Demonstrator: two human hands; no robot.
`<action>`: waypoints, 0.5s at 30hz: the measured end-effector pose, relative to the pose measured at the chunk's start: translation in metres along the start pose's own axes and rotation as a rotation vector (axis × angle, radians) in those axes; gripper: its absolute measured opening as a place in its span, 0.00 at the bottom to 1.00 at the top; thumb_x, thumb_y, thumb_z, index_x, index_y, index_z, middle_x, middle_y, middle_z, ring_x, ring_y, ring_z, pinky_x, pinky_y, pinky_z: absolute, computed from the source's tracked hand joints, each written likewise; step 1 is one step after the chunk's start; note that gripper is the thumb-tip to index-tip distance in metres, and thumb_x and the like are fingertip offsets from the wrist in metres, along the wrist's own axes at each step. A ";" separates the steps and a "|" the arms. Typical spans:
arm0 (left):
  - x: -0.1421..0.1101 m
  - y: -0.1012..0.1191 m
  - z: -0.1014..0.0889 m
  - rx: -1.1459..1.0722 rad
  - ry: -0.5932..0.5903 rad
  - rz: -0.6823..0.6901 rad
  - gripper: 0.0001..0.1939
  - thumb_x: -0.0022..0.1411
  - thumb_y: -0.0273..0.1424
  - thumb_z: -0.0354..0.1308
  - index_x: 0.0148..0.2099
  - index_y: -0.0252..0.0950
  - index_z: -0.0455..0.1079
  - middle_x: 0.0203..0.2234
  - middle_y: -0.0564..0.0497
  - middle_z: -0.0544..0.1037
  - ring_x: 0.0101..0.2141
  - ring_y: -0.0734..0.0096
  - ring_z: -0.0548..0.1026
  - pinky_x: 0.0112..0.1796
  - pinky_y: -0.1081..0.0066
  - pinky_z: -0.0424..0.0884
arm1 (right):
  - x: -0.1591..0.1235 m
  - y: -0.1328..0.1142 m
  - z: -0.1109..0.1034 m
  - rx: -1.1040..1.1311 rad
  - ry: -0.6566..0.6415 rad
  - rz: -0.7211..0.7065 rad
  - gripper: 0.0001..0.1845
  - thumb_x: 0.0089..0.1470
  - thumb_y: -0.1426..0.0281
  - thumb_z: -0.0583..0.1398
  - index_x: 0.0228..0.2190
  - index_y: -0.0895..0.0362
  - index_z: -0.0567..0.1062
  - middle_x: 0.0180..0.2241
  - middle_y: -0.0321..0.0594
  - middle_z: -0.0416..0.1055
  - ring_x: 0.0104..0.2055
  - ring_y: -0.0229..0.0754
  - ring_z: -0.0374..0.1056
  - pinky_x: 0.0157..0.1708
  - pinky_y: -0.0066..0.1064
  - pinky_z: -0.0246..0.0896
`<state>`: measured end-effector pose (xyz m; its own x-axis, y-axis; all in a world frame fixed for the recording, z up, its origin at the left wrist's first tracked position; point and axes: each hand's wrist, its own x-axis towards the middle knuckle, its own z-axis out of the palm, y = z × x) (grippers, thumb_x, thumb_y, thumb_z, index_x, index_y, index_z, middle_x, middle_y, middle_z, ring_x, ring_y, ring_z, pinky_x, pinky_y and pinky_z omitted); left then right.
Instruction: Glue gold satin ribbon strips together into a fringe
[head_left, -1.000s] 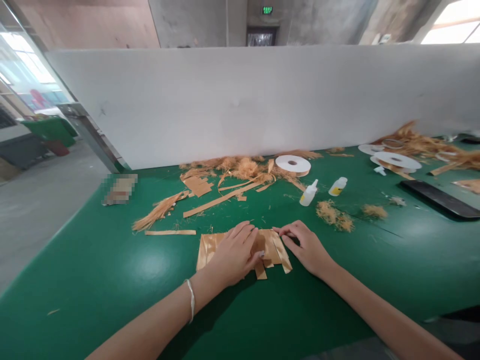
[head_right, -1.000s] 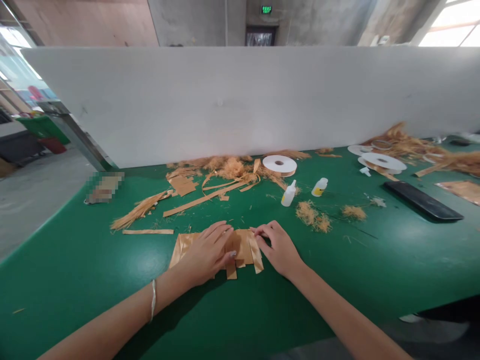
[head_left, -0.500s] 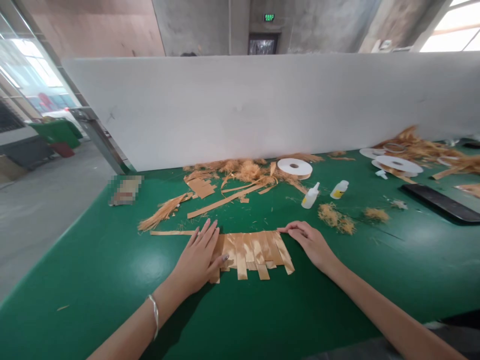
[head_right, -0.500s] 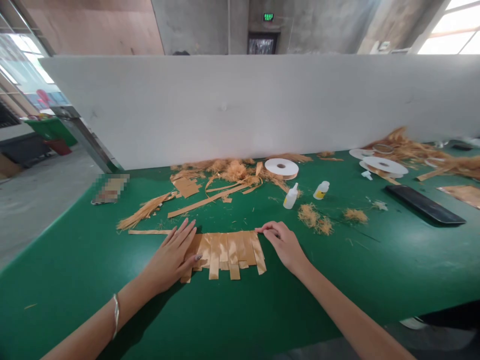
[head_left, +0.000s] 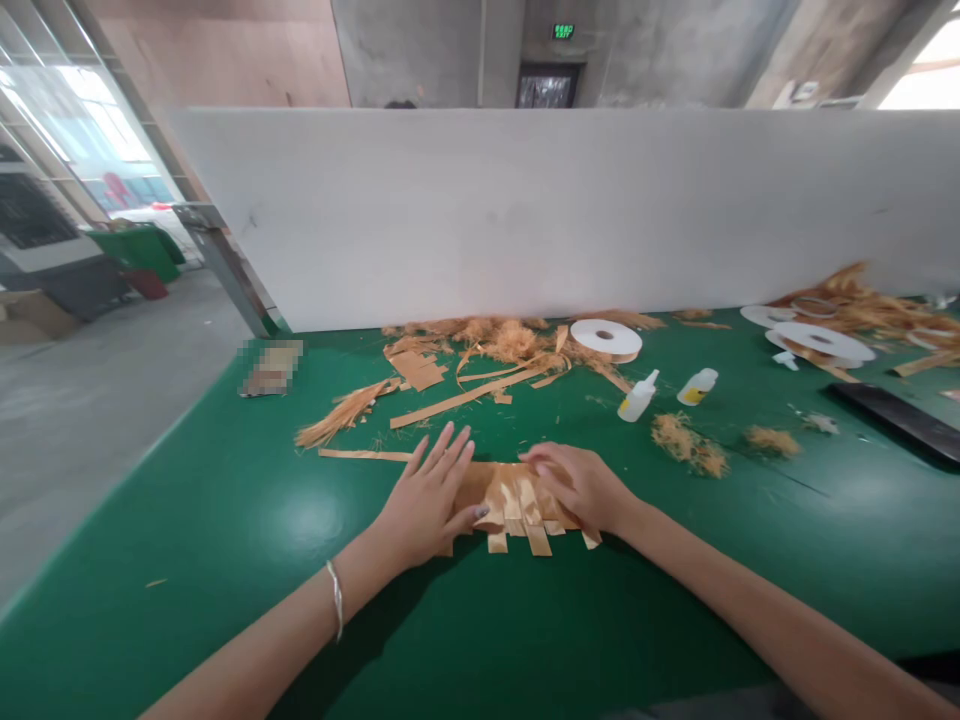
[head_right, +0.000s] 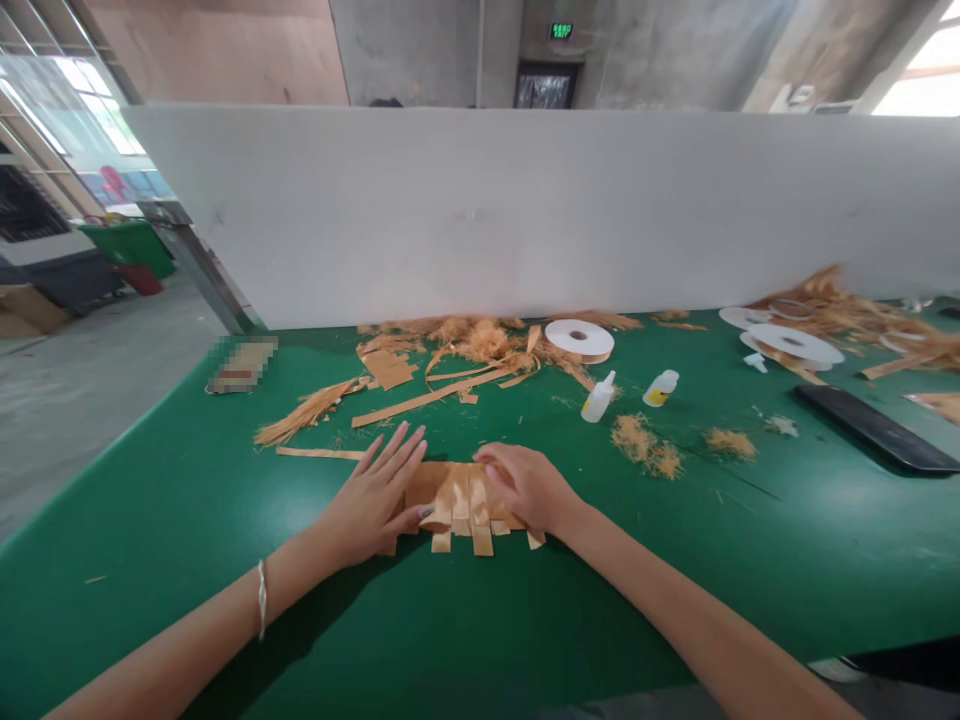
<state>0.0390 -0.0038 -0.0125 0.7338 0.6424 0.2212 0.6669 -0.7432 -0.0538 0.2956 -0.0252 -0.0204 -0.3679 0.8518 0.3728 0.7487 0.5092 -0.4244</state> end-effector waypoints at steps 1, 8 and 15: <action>0.008 0.000 -0.003 -0.006 -0.006 0.035 0.34 0.65 0.48 0.36 0.66 0.33 0.42 0.64 0.45 0.46 0.64 0.59 0.38 0.60 0.54 0.42 | 0.011 -0.001 0.000 -0.033 -0.017 -0.030 0.15 0.59 0.68 0.47 0.45 0.56 0.68 0.47 0.44 0.70 0.50 0.44 0.66 0.47 0.38 0.63; 0.085 -0.020 -0.006 0.011 0.127 -0.159 0.28 0.68 0.39 0.35 0.65 0.31 0.47 0.64 0.44 0.47 0.64 0.59 0.35 0.59 0.54 0.44 | 0.079 0.010 0.016 -0.288 0.097 -0.099 0.26 0.62 0.59 0.44 0.55 0.61 0.59 0.61 0.53 0.48 0.65 0.48 0.40 0.59 0.47 0.45; 0.075 -0.030 0.024 0.007 0.024 -0.224 0.28 0.67 0.41 0.36 0.63 0.29 0.50 0.63 0.40 0.50 0.63 0.54 0.38 0.59 0.52 0.46 | 0.073 0.028 0.052 -0.001 0.021 0.035 0.33 0.57 0.49 0.45 0.54 0.60 0.61 0.60 0.54 0.51 0.63 0.52 0.44 0.59 0.49 0.43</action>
<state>0.0770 0.0707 -0.0177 0.5637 0.7867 0.2516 0.8139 -0.5809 -0.0069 0.2613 0.0577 -0.0480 -0.3302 0.8662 0.3751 0.7617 0.4792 -0.4362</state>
